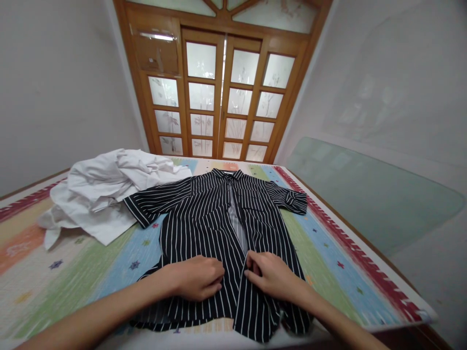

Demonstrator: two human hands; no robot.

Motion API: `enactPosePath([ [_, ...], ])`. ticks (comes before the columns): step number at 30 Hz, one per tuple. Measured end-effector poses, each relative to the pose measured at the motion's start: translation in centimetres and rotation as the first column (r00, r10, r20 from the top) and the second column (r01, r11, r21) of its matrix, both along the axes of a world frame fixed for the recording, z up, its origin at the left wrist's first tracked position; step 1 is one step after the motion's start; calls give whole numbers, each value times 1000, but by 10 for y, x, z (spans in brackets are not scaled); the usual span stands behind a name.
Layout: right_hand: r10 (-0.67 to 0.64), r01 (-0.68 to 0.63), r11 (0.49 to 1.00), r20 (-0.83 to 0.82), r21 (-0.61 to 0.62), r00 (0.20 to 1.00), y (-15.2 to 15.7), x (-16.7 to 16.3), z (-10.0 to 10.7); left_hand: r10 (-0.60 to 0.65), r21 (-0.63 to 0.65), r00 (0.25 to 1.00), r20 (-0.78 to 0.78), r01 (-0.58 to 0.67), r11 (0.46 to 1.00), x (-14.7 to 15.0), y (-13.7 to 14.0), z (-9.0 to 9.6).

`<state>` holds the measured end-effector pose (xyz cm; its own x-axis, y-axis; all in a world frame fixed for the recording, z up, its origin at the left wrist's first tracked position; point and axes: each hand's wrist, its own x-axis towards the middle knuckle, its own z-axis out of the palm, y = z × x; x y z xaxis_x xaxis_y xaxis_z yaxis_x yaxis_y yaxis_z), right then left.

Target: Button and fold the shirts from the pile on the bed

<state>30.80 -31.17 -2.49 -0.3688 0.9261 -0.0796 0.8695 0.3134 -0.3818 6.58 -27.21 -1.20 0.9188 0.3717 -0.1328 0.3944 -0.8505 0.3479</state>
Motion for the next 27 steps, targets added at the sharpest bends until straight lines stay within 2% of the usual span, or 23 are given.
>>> enactPosePath([
  [6,-241,236,966,38,104,970,41,6,1,-148,-41,987,59,150,988,3,4,-2],
  [8,-273,266,958,60,106,960,53,4,1,-145,-49,987,67,149,988,7,8,-2],
  [10,-257,250,963,67,99,964,62,2,0,-86,-49,993,84,90,995,13,15,-2],
  [13,-222,218,971,34,94,975,73,-1,-1,105,-51,980,170,-98,994,26,34,-4],
  [17,-219,231,965,-103,123,970,81,3,-2,335,-167,895,295,-297,940,49,67,-10],
  [19,-175,205,969,-205,138,963,82,7,-2,486,-319,820,302,-394,862,61,81,-13],
  [22,-104,139,986,-315,91,944,79,16,-2,710,-545,671,212,-522,656,76,97,-17],
  [24,-111,139,988,-312,69,944,74,25,-2,789,-631,593,161,-553,544,84,106,-21],
  [27,-173,203,971,-217,127,961,64,46,-3,845,-727,517,139,-526,442,90,116,-28],
])
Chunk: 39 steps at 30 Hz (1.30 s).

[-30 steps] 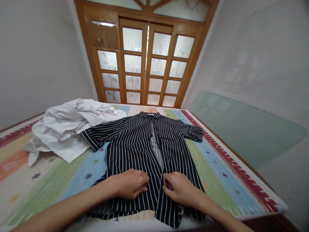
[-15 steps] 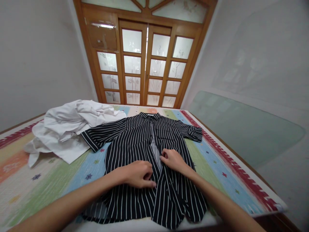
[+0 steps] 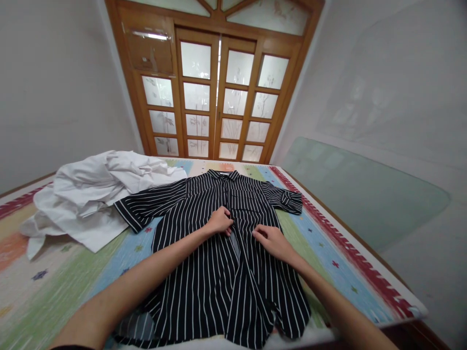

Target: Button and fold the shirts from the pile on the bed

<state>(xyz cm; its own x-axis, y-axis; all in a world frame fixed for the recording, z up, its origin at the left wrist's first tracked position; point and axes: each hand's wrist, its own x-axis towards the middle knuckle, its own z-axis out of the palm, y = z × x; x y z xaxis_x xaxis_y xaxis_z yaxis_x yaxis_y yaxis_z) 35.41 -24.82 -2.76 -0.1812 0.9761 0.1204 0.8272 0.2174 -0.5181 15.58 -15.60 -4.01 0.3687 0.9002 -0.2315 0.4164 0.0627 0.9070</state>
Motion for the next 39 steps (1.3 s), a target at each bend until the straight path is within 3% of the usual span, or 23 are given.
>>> enactPosePath([
  [5,-131,138,990,153,-38,979,-29,45,-5,142,-75,958,250,-127,989,-6,14,-2],
  [8,-129,141,987,129,-84,983,-49,64,-10,231,-122,938,257,-205,971,-16,20,3],
  [12,-150,154,985,53,-83,987,-69,78,-19,242,-144,946,214,-214,966,-26,22,3],
  [16,-177,166,973,-56,-159,983,-78,82,-26,159,-230,957,241,-102,968,-33,19,-2],
  [21,-177,132,976,-280,-172,944,-79,82,-26,-58,-140,950,306,105,985,-40,10,-3],
  [26,-355,316,935,-414,-161,838,-75,90,-20,1,-12,937,349,3,1000,-37,3,-2],
  [31,-415,329,904,-382,-271,826,-72,98,-21,62,-61,948,311,-45,997,-38,2,-4],
  [35,-394,312,899,-258,-307,882,-76,95,-26,11,-46,979,205,-2,999,-44,1,-4],
  [39,-325,234,899,-205,-370,923,-80,89,-23,-83,-46,976,202,94,994,-49,0,-4],
])
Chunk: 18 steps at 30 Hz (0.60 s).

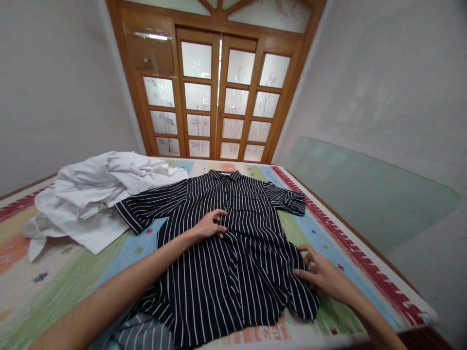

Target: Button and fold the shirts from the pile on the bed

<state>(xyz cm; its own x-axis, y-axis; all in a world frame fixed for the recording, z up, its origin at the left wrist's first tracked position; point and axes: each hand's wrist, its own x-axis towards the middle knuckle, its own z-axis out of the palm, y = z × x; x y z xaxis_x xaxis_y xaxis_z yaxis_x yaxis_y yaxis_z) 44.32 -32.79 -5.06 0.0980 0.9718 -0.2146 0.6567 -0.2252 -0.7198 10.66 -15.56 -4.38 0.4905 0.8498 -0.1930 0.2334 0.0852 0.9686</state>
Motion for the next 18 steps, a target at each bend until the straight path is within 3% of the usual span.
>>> enactPosePath([
  [3,95,-95,995,24,-36,995,-1,3,8,-73,125,995,-69,81,989,-2,3,-3],
  [7,210,-199,977,222,-73,952,2,10,19,-93,225,986,-142,123,967,-4,5,-7],
  [10,170,-169,985,413,-38,895,6,6,28,-4,370,992,-127,51,928,-9,1,-4],
  [13,122,-172,983,485,61,866,11,-7,36,130,576,978,-163,-13,817,-26,-9,5],
  [15,134,-208,973,477,105,869,13,-17,40,185,638,958,-217,-4,770,-46,-19,14],
  [18,176,-259,958,454,127,873,16,-27,39,196,617,926,-323,49,786,-86,-44,26],
])
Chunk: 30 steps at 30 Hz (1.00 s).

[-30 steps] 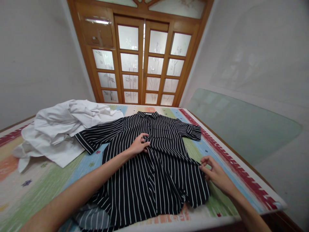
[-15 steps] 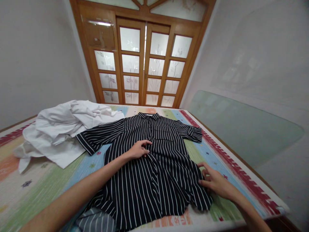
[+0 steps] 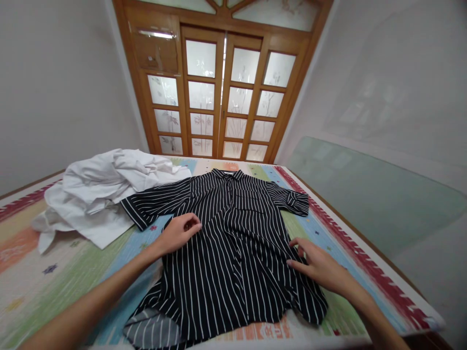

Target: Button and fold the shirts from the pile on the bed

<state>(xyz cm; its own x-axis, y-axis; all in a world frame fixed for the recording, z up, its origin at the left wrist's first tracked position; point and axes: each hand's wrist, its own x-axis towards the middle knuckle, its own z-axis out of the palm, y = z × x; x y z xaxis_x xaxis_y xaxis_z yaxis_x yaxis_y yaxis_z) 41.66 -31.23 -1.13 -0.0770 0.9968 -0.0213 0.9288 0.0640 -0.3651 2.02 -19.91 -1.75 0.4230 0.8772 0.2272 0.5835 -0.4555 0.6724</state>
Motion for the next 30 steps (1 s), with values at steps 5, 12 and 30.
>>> enactPosePath([
  [5,54,-53,997,9,-62,999,8,-2,-11,-173,-151,972,-162,149,977,-63,-63,10],
  [12,101,-97,984,16,-147,995,18,-6,-22,-49,-168,973,-224,11,986,-82,-125,-14],
  [30,82,-89,977,-44,-192,996,15,-6,-26,253,316,965,-65,-220,923,-115,-132,-4],
])
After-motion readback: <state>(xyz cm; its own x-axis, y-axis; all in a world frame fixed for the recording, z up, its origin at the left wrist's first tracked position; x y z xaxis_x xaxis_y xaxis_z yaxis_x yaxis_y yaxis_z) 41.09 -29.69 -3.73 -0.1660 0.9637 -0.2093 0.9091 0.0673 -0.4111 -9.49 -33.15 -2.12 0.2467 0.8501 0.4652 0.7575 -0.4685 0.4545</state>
